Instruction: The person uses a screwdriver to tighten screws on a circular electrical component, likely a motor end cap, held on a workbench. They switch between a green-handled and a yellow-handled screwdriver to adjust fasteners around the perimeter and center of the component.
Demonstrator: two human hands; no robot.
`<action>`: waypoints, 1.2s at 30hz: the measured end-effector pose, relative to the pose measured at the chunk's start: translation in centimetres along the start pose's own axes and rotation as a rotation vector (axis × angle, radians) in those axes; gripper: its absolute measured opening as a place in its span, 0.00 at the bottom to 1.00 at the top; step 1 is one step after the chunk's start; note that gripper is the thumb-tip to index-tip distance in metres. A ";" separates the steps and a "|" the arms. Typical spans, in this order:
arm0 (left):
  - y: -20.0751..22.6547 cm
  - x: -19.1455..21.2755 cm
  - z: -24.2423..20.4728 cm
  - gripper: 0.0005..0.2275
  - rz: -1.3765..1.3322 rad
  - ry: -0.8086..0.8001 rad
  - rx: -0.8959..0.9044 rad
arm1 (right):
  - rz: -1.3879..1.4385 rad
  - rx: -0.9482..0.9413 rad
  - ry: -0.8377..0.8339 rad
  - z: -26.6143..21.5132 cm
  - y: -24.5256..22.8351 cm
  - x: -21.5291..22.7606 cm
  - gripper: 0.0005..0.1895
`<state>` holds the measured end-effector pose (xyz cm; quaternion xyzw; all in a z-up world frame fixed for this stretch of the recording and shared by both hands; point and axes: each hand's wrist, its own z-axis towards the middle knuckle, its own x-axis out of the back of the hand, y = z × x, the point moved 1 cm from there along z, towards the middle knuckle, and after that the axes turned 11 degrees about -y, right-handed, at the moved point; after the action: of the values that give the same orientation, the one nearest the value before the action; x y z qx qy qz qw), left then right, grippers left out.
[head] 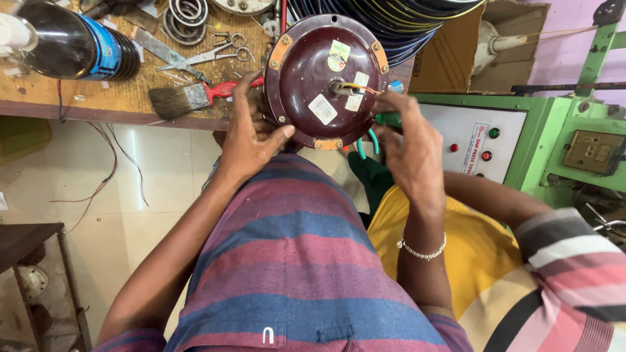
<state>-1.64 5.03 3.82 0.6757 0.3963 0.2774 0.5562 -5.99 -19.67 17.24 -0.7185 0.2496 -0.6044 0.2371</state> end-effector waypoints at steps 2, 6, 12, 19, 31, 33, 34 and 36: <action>0.3 -0.2 0.2 0.43 0.222 0.022 -0.130 | -0.062 0.087 0.027 -0.4 0.2 -0.9 0.23; 0.2 -0.8 0.4 0.42 0.339 0.065 -0.176 | -0.126 0.024 0.200 -1.6 1.5 -3.0 0.14; -0.2 -1.3 0.5 0.42 -0.092 -0.021 0.023 | -0.003 0.124 0.303 -2.6 4.5 -5.1 0.14; 0.3 -1.2 1.1 0.42 -0.149 -0.057 -0.049 | -0.039 0.018 0.317 -1.8 4.0 -4.0 0.18; -1.6 -1.9 0.8 0.42 -0.247 -0.034 -0.035 | 0.054 0.031 0.256 -0.8 3.4 -2.4 0.22; -1.7 -1.9 0.7 0.42 -0.240 -0.018 -0.015 | 0.074 0.028 0.249 -0.6 3.8 -2.8 0.21; -1.7 -1.9 0.6 0.42 -0.241 -0.009 -0.015 | 0.086 0.021 0.218 -0.4 4.0 -2.9 0.21; -1.4 -2.0 1.0 0.42 -0.243 -0.006 -0.028 | 0.102 0.025 0.220 -0.4 4.4 -2.7 0.21</action>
<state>-2.20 2.90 2.37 0.6158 0.4698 0.2111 0.5963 -7.07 -21.30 12.44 -0.6311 0.3028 -0.6698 0.2478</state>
